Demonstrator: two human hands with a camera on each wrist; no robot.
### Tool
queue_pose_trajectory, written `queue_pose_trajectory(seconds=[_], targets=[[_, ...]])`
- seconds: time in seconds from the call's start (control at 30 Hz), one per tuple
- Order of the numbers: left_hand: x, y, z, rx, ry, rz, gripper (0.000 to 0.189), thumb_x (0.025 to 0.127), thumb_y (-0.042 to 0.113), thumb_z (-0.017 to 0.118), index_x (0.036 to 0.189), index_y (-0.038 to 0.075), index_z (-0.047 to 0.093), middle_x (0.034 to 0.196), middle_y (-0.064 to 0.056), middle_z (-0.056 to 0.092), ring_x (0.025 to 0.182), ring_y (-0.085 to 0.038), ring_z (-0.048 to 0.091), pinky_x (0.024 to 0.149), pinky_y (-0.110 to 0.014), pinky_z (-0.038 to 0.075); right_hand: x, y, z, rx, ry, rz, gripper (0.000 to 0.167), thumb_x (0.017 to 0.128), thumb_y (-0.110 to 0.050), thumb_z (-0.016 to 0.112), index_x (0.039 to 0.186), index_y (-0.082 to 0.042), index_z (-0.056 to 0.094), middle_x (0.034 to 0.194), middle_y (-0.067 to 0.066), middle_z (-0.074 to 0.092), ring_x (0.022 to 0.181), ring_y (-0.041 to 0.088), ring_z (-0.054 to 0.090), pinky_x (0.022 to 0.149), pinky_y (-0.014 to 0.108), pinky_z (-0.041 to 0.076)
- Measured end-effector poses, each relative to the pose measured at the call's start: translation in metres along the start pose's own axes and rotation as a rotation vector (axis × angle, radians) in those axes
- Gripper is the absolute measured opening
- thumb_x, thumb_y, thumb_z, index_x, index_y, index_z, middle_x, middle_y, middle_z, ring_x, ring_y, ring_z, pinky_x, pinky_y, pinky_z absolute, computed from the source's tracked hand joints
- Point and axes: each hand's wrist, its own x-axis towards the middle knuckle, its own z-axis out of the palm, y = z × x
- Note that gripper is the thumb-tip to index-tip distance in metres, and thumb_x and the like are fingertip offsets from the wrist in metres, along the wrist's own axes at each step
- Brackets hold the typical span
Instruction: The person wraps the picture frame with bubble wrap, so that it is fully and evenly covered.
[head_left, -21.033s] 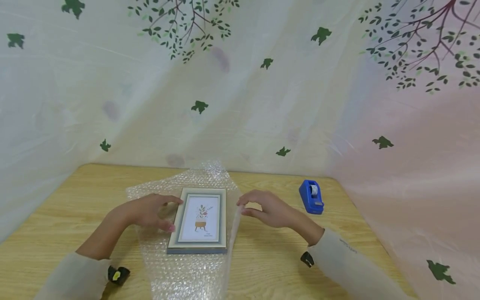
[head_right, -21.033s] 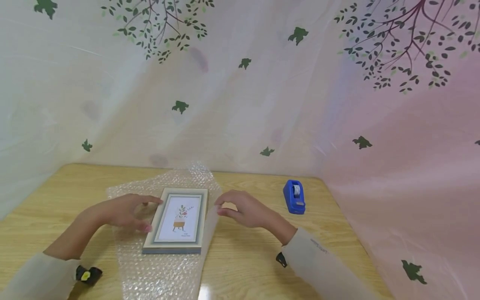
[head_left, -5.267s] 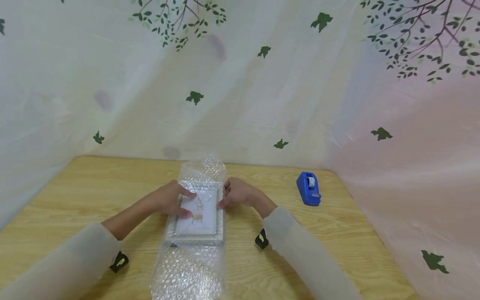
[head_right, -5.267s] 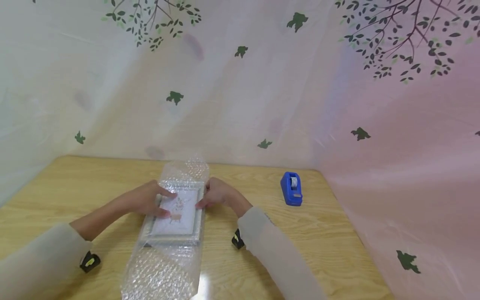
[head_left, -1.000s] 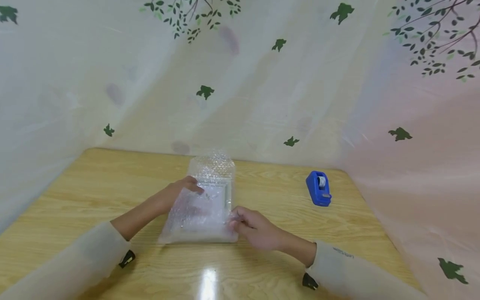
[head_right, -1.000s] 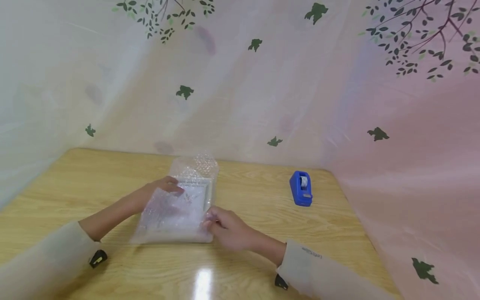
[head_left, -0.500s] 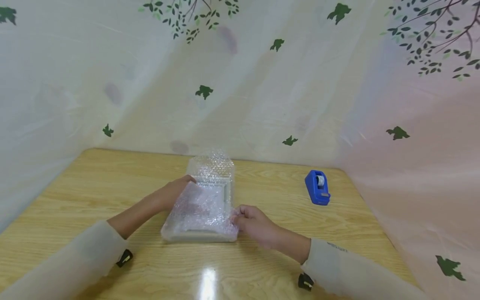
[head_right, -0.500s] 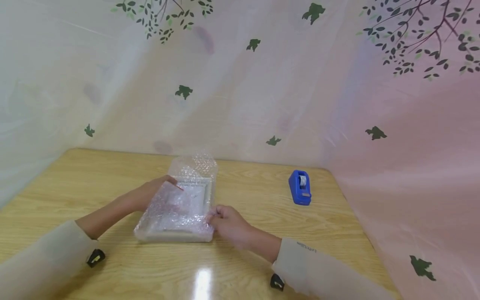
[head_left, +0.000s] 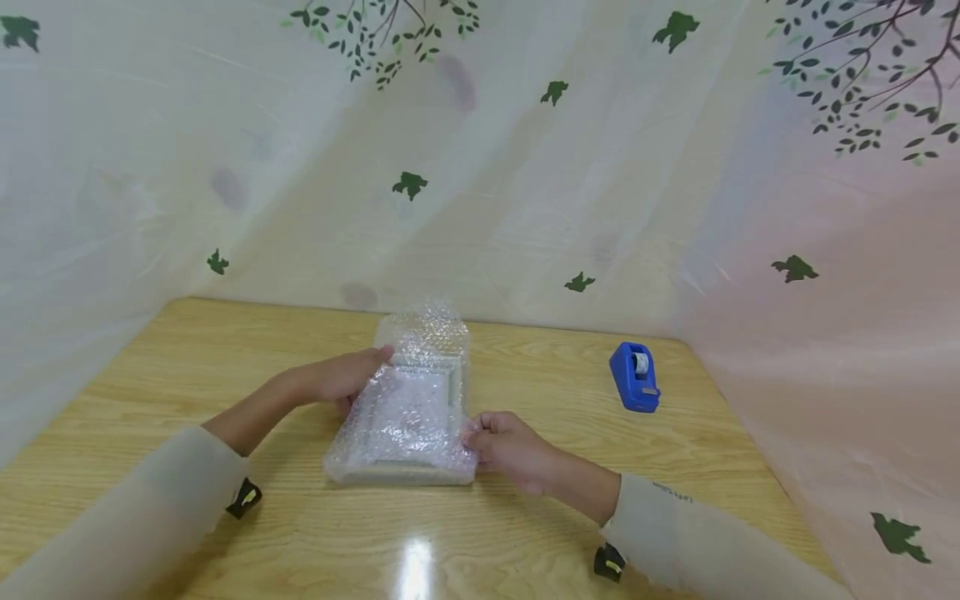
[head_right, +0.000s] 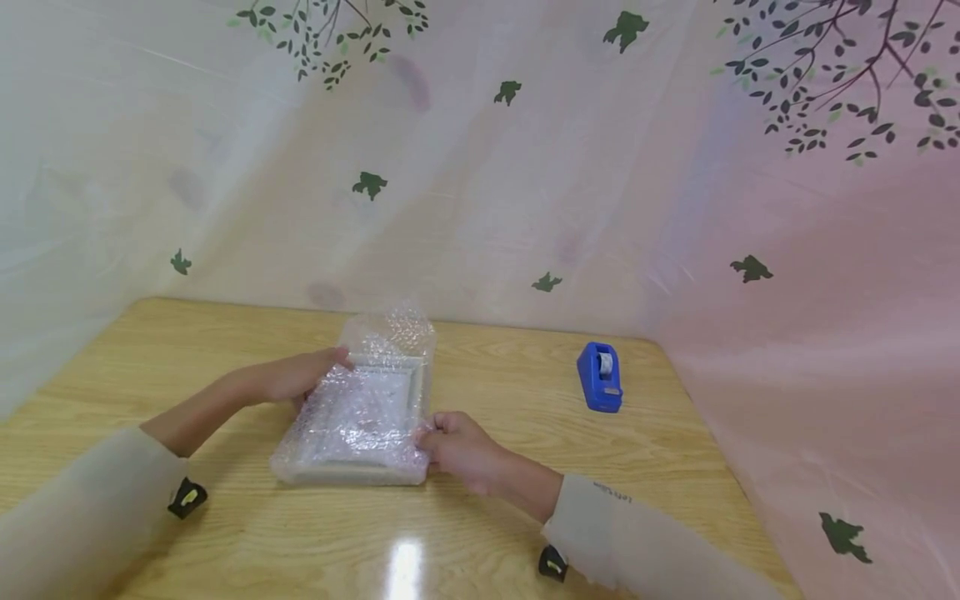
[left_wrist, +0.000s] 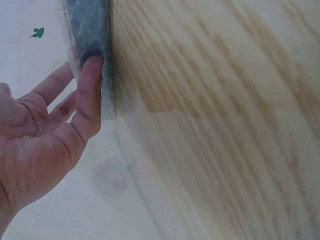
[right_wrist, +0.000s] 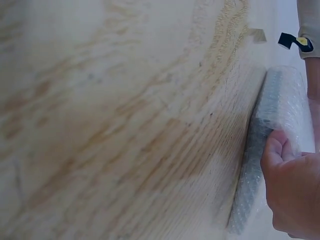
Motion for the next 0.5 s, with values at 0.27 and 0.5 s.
queue_pose_trajectory(seconds=[0.27, 0.5], targets=[[-0.0011, 0.0036, -0.0039, -0.08, -0.031, -0.112, 0.092, 0.104, 0.067, 0.006, 0.155, -0.006, 0.031, 0.12, -0.026, 0.057, 0.072, -0.026, 0.063, 0.067, -0.041, 0.057, 0.0014, 0.0013, -0.0003, 0.003, 0.004, 0.011, 0.015, 0.101, 0.002, 0.049, 0.089, -0.006, 0.054, 0.086, 0.001, 0.06, 0.082, 0.012, 0.064, 0.079, 0.031, 0.056], [-0.0011, 0.0004, -0.0016, 0.222, -0.035, -0.013, 0.089, 0.094, 0.068, 0.058, 0.146, -0.003, 0.05, 0.152, -0.021, 0.042, 0.121, -0.037, 0.06, 0.109, -0.053, 0.043, 0.0007, -0.001, -0.0001, -0.01, 0.013, 0.021, 0.012, 0.101, 0.0, 0.05, 0.092, -0.004, 0.055, 0.088, 0.002, 0.06, 0.083, 0.012, 0.064, 0.082, 0.033, 0.056]])
